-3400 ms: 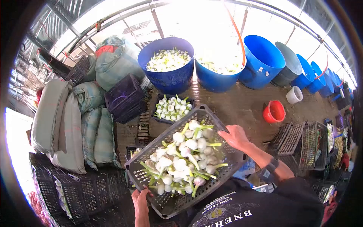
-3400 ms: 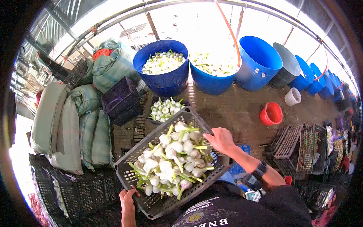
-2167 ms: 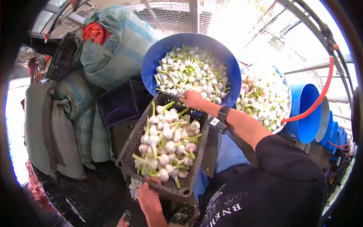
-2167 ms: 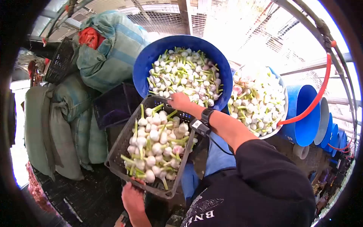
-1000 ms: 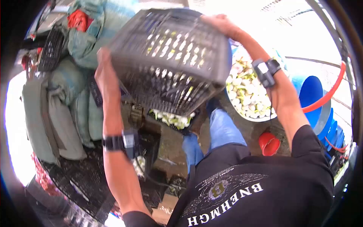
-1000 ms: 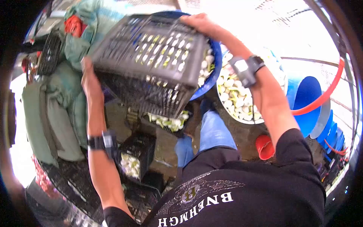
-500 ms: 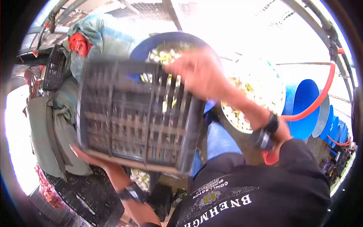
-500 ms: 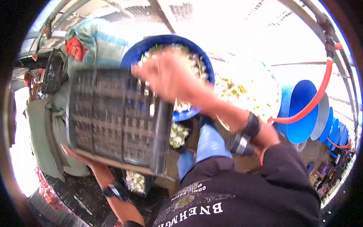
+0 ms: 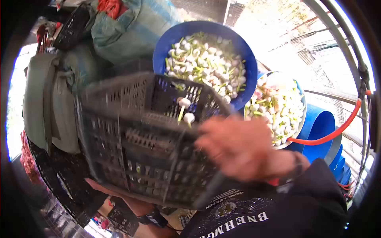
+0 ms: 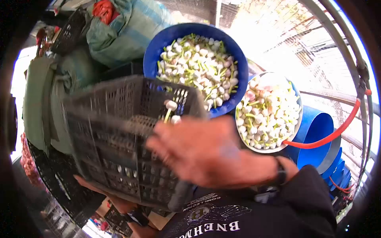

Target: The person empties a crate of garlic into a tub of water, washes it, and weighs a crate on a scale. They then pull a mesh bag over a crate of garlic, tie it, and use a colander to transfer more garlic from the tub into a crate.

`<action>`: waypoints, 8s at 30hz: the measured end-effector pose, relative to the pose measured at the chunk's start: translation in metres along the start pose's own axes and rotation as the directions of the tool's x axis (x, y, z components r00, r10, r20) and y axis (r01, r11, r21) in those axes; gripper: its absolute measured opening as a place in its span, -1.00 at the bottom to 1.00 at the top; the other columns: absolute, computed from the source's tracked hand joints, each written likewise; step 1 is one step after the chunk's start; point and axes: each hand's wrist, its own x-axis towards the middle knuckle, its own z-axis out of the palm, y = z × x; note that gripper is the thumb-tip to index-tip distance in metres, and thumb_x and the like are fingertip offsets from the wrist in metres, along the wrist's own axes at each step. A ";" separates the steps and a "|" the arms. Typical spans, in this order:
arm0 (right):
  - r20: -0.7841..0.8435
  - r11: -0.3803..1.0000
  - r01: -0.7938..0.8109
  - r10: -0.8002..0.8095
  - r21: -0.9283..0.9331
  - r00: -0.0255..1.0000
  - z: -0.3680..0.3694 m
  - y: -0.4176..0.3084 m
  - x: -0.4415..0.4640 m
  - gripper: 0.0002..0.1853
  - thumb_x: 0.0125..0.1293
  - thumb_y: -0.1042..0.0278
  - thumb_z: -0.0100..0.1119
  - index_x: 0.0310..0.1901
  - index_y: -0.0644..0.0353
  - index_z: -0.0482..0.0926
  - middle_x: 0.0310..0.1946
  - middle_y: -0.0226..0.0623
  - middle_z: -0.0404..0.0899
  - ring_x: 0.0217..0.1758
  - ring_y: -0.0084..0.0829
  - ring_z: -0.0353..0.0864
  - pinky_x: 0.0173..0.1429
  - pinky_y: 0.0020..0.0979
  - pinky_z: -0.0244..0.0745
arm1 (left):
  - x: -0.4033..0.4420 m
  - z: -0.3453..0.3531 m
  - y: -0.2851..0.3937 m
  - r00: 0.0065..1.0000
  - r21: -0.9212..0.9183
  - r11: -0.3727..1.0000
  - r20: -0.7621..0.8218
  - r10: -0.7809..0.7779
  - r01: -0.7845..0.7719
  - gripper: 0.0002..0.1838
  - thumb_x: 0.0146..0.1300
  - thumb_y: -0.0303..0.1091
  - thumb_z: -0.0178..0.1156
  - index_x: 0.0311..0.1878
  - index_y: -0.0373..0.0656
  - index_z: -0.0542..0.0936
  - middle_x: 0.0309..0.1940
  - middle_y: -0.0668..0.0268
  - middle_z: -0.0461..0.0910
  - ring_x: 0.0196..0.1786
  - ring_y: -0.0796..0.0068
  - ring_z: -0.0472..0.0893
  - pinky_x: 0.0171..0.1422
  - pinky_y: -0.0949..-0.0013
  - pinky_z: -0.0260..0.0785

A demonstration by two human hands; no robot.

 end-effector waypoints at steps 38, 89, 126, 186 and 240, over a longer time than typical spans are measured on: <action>0.634 0.581 0.510 -0.768 0.634 0.086 0.328 -0.141 -0.190 -0.74 0.29 0.13 0.26 -0.27 0.16 0.52 -0.66 -0.38 0.40 -0.61 -0.30 0.51 -0.52 -0.27 0.40 | -0.419 -0.248 -0.259 0.089 -0.976 -0.027 0.048 -0.995 0.218 -0.47 0.38 0.09 -0.05 0.15 -0.12 0.54 -0.01 0.19 0.63 0.02 0.19 0.64 0.10 -0.01 0.52; 0.722 0.814 -0.173 0.573 -0.554 0.388 0.427 0.090 -0.208 -0.73 0.22 0.24 0.19 -0.51 0.27 0.63 -0.64 -0.27 0.60 -0.60 -0.49 0.61 -0.49 -0.40 0.50 | -0.298 -0.624 -0.438 0.006 -0.818 0.502 -0.521 -0.853 0.280 -0.89 0.04 -0.23 0.27 -0.41 0.02 0.55 -0.51 0.42 0.59 -0.45 0.44 0.61 -0.47 0.39 0.46; 0.182 0.246 -0.969 0.953 -0.004 0.242 0.280 -0.007 -0.427 -0.80 0.38 0.31 0.15 -0.28 0.29 0.59 -0.48 -0.27 0.62 -0.52 -0.47 0.63 -0.52 -0.44 0.56 | 0.193 -0.128 -0.365 0.801 -0.677 0.431 0.461 -0.382 0.596 -0.11 0.39 0.08 0.18 0.49 -0.40 0.07 0.20 -0.16 0.50 0.20 0.00 0.59 0.25 0.15 0.53; 0.417 0.795 -0.514 0.607 -0.323 0.677 0.372 0.532 -0.022 -0.12 0.31 -0.21 0.08 0.50 0.20 0.11 0.43 0.20 0.19 0.46 0.09 0.25 0.42 0.03 0.26 | -0.074 0.364 -0.311 0.850 0.315 0.911 0.370 -0.375 0.264 -0.19 0.25 -0.68 0.02 0.55 -0.28 -0.05 0.41 -0.08 0.22 0.32 0.18 0.37 0.42 0.24 0.19; -0.451 0.111 -0.770 0.754 -0.629 0.478 0.135 0.421 -0.412 0.12 0.06 -0.45 0.27 0.55 -0.05 0.01 0.51 0.19 -0.06 0.58 0.20 -0.12 0.45 0.40 -0.22 | -0.056 0.347 -0.375 0.878 0.413 0.898 0.473 -0.068 -0.153 -0.33 0.14 -0.59 0.20 0.35 -0.42 0.25 0.14 -0.14 0.51 0.16 -0.04 0.57 0.26 0.08 0.37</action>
